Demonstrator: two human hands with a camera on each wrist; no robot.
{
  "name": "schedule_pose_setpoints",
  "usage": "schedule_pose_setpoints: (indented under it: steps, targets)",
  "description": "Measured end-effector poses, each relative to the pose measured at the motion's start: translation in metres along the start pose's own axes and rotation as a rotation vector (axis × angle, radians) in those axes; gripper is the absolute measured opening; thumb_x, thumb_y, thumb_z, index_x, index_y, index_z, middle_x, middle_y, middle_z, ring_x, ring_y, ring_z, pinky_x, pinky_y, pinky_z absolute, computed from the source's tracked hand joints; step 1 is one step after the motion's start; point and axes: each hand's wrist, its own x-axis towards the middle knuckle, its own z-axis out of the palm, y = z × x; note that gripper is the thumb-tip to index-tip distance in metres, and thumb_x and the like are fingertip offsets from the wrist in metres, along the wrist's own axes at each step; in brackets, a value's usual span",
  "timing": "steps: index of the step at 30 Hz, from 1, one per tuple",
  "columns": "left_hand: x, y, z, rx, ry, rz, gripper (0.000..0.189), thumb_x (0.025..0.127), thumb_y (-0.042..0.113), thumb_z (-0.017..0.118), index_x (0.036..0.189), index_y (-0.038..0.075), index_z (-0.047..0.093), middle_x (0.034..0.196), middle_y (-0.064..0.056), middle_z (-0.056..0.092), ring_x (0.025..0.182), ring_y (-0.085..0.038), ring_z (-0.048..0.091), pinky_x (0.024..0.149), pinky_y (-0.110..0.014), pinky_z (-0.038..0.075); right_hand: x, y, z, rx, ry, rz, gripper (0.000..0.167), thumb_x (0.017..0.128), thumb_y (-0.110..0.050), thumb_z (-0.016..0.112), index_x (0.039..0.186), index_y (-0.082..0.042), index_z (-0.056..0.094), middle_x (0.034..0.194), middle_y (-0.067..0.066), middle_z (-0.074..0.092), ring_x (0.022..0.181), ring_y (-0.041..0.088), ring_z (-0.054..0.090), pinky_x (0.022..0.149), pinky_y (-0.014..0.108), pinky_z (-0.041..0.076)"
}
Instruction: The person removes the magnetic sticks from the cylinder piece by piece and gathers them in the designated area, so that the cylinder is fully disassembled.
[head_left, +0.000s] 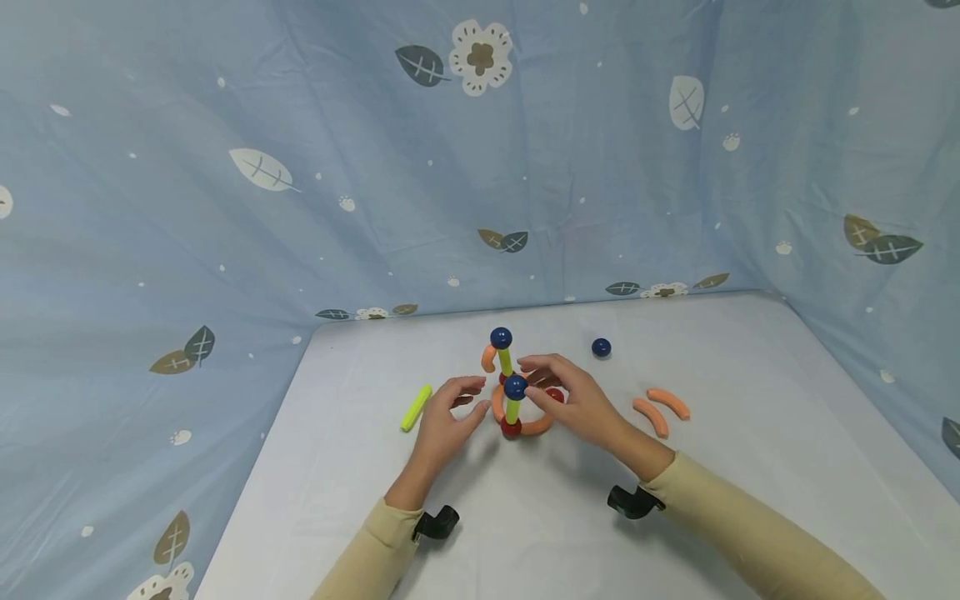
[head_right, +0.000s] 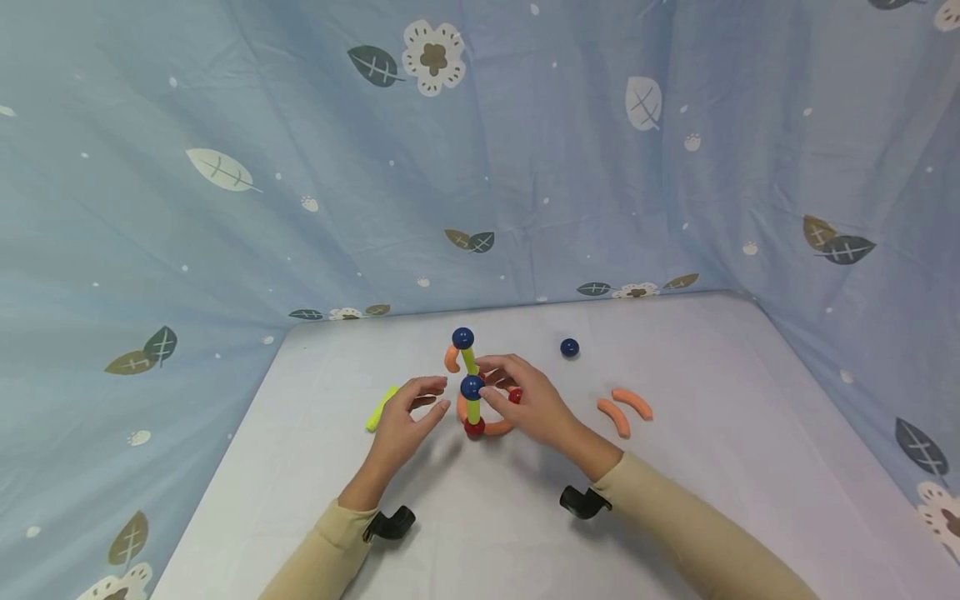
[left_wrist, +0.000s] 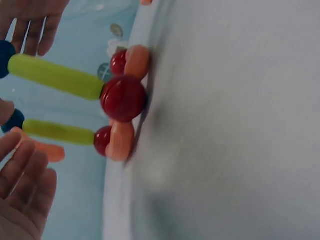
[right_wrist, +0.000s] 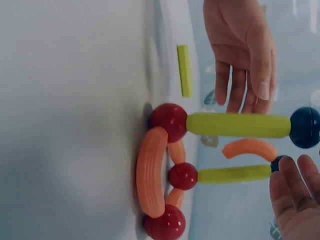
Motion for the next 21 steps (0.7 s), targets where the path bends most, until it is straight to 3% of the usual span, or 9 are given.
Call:
schedule_pose_setpoints:
  steps: [4,12,21]
  targets:
    - [-0.004,0.002,0.007,-0.088,-0.065,0.033,0.035,0.092,0.013,0.077,0.125,0.005,0.069,0.125,-0.002,0.065,0.115,-0.022,0.064,0.096,-0.042,0.056,-0.002,-0.001,0.005,0.004,0.002,-0.008,0.044,0.096,-0.012,0.071,0.138,-0.009,0.058,0.126,0.006,0.064,0.109,0.022,0.066,0.093,0.043,0.057]
    - [-0.006,0.004,0.020,-0.153,-0.113,0.023,0.034,0.092,0.017,0.078,0.124,0.019,0.069,0.121,0.001,0.067,0.111,-0.020,0.067,0.091,-0.041,0.059,-0.003,-0.001,0.011,0.003,0.016,-0.019,0.038,0.093,-0.010,0.075,0.130,-0.011,0.063,0.124,0.003,0.066,0.107,0.021,0.068,0.090,0.052,0.057]
    - [-0.005,0.007,0.027,-0.110,-0.079,0.024,0.024,0.094,0.016,0.075,0.118,0.015,0.072,0.113,0.000,0.070,0.104,-0.019,0.070,0.085,-0.030,0.060,0.000,-0.004,0.015,-0.038,0.025,-0.011,0.034,0.094,-0.013,0.075,0.126,-0.014,0.066,0.123,0.000,0.066,0.105,0.021,0.069,0.081,0.034,0.059]
